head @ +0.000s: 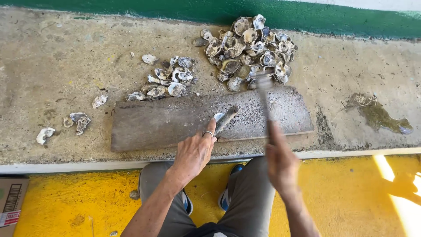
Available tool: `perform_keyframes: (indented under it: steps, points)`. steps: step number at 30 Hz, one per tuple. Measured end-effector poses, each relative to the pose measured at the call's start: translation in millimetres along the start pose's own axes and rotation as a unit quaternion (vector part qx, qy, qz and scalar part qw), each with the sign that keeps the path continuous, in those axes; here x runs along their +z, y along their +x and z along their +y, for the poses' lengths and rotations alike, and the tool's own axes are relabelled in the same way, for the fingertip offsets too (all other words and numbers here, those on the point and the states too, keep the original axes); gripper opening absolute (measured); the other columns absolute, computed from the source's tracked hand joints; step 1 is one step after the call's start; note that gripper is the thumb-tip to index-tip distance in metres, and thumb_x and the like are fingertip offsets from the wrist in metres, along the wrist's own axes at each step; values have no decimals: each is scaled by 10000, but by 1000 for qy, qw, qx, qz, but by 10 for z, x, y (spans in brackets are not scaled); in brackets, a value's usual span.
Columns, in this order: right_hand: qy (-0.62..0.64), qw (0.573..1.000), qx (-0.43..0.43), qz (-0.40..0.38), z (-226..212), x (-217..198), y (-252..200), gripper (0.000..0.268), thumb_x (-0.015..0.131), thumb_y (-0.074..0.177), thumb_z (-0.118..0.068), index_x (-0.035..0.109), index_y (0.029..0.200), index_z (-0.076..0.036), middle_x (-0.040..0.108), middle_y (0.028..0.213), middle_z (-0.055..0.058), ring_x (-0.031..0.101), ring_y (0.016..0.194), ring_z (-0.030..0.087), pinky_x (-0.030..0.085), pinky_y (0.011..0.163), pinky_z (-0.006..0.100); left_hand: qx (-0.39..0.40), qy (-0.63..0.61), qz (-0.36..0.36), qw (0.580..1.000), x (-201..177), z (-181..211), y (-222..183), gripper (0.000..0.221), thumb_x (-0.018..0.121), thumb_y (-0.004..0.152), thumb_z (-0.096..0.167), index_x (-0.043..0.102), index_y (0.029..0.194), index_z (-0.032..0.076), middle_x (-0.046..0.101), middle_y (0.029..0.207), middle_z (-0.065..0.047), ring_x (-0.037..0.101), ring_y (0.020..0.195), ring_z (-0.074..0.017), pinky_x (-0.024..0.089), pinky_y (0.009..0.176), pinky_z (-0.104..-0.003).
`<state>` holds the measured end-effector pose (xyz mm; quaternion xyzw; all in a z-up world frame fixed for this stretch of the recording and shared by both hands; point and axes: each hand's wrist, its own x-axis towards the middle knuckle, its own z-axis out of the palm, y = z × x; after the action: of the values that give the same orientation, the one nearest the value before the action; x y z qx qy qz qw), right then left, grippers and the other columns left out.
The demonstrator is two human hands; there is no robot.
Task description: Cleaning and crushing oyster shells using a metal rod.
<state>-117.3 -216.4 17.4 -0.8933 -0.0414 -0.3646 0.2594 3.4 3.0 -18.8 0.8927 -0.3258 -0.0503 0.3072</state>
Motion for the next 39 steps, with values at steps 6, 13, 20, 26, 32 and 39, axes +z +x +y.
perform_keyframes:
  steps: [6,13,20,26,32,39]
  points:
    - [96,982,123,-107,232,221,-174,604,550,979,-9,466,1555,-171,733,1066,191,726,796,174,562,682,345,20,74,54,996,43,8,-74,573,559,1040,239,380,1524,-12,681,777,-216,703,589,-266,594,481,-422]
    - [180,891,376,-180,261,373,-357,584,524,985,-28,466,1542,-192,588,649,79,480,507,89,423,492,269,-21,33,1,999,21,7,-109,599,545,1023,211,334,1546,8,682,832,-211,698,589,-265,610,465,-407]
    - [446,787,395,-160,200,286,-415,705,518,961,-6,225,1590,-132,644,865,85,505,540,83,456,441,243,-24,-73,86,993,302,-135,-283,575,569,1018,211,389,1549,80,718,899,-189,710,633,-240,605,535,-397]
    - [413,778,456,-131,157,269,-483,607,497,1001,-52,350,1582,-146,587,719,56,413,461,73,340,361,229,-2,-37,95,995,96,-17,-199,590,576,1017,203,388,1558,63,721,837,-181,683,606,-237,578,536,-421]
    - [191,932,285,-119,286,119,-357,585,578,972,-44,434,1534,-115,658,732,9,512,477,51,429,378,223,-22,23,15,999,40,6,-71,603,546,1026,232,332,1562,57,697,778,-151,665,531,-223,582,461,-395]
    - [39,996,80,9,-52,-163,-72,566,585,1011,-14,423,1549,-82,747,1022,172,717,748,159,594,609,308,-6,60,26,998,-57,84,-67,615,560,1021,267,345,1564,73,693,750,-154,673,545,-249,571,477,-438]
